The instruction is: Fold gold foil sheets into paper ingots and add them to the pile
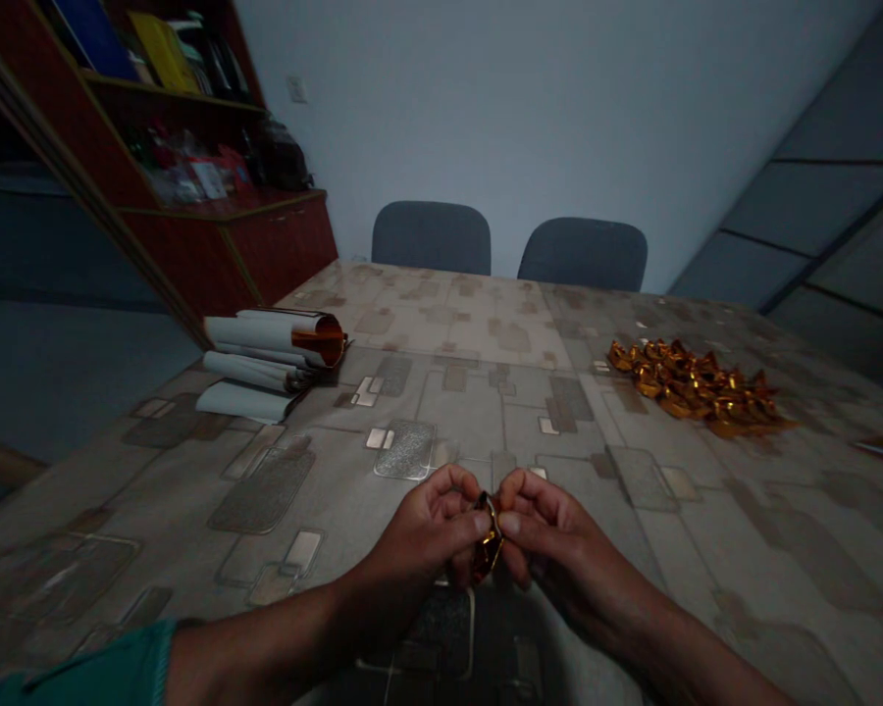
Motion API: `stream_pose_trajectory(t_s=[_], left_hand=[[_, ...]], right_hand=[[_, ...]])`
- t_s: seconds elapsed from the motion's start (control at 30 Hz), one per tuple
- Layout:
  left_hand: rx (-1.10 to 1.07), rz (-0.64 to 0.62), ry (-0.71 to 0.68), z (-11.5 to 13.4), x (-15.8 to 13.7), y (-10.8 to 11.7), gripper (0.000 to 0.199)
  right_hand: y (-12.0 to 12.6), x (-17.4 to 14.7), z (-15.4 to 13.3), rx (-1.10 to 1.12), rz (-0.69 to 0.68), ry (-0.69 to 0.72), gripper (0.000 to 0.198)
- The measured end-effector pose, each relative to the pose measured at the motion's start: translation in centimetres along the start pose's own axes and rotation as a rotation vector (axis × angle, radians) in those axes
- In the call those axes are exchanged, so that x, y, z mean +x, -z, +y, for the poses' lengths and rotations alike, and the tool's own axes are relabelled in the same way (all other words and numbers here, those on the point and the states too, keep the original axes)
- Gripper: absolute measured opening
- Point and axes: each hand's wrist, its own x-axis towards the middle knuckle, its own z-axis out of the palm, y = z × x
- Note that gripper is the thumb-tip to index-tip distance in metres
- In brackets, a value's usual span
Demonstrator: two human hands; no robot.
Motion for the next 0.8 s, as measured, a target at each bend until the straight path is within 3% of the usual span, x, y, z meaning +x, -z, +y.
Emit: stream_pose_trajectory(t_s=[0.4, 0.63, 0.8], left_hand=[[-0.023, -0.039, 0.037, 0.29, -0.12, -0.28, 0.040], [-0.143, -0.006, 0.159, 0.81, -0.15, 0.32, 0.042], [-0.120, -0.018, 0.124, 0.57, -0.08, 0.13, 0.044]], right_hand=[[0.42, 0.08, 0.27, 0.070, 0.051, -0.042, 0.026], [0.24, 0.16, -0.19, 0.100, 0.092, -0.041, 0.029], [0.20, 0.12, -0.08, 0.111, 0.075, -0.059, 0.027]])
